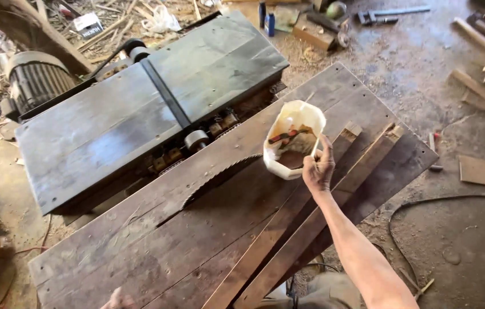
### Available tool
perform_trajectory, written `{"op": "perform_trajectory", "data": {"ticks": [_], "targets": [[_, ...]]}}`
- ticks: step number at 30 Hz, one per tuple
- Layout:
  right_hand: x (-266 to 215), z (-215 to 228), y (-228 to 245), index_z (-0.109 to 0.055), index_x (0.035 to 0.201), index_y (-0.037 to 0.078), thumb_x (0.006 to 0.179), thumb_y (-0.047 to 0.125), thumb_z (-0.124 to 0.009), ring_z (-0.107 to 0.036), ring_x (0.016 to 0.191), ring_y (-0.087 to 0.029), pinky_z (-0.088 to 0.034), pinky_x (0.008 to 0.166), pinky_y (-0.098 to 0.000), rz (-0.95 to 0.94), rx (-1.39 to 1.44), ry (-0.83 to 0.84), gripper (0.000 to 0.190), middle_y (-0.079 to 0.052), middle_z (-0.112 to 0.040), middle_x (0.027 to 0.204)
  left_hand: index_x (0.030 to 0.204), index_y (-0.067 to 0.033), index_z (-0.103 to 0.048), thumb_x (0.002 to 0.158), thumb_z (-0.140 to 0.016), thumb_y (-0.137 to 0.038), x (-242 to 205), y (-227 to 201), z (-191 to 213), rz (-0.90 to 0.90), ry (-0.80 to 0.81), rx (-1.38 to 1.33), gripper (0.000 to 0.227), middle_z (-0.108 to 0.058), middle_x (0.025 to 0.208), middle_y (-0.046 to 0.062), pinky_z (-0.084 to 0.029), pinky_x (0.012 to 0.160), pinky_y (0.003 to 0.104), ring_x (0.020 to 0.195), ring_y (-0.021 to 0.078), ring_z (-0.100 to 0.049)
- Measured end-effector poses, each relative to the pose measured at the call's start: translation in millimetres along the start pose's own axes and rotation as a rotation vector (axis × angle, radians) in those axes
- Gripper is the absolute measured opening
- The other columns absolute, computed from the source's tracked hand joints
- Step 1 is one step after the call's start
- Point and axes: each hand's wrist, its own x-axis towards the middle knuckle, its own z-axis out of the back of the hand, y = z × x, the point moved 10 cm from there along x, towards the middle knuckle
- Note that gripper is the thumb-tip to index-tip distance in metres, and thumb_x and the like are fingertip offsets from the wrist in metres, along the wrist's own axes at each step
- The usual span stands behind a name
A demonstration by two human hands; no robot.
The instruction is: Applying wood glue to the joints of small wooden slats on a table saw surface in a workshop.
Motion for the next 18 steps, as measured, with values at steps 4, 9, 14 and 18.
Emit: {"op": "perform_trajectory", "data": {"ticks": [4,9,14,18], "targets": [[16.0,-7.4,21.5,-0.052,0.144,0.011,0.087,0.008,-0.058,-0.053,0.057,-0.015,-0.041,0.049,-0.0281,-0.076,0.038,0.091,0.057,-0.007,-0.052,0.065,0.122,-0.0177,-0.072,0.074,-0.071,0.001,113.0,-214.1,-70.5,-0.079,0.059,-0.167,0.051,-0.075,0.123,0.001,-0.061,0.083,0.029,0.099,0.0166,-0.073],[12.2,27.7,-28.8,-0.061,0.138,0.014,0.096,0.024,-0.066,-0.056,0.061,-0.015,-0.048,0.050,-0.0302,-0.374,0.064,0.227,0.044,-0.009,-0.059,0.075,0.113,-0.0195,-0.084,0.063,-0.073,-0.003,218.2,-476.3,-189.8,-0.160,0.186,-0.265,0.054,-0.078,0.103,0.000,-0.060,0.088,0.032,0.097,0.0221,-0.075],[36.6,105.5,-133.3,-0.073,0.122,0.019,0.094,0.017,-0.067,-0.053,0.052,-0.012,-0.046,0.039,-0.0264,-0.672,0.077,0.245,0.029,-0.004,-0.058,0.072,0.096,-0.0120,-0.070,0.092,-0.049,-0.023,272.0,-544.6,-486.1,-0.248,0.691,0.002,0.025,-0.067,0.083,0.021,-0.056,0.073,0.056,0.082,0.0466,-0.069],[109.3,166.5,-162.8,-0.077,0.116,0.011,0.093,0.009,-0.068,-0.050,0.066,-0.009,-0.045,0.052,-0.0269,-0.586,-0.032,0.333,0.025,-0.003,-0.058,0.069,0.090,-0.0089,-0.073,0.087,-0.053,-0.016,262.4,-465.2,-612.3,-0.441,0.769,0.360,0.022,-0.067,0.077,0.017,-0.056,0.071,0.054,0.077,0.0414,-0.069]]}}
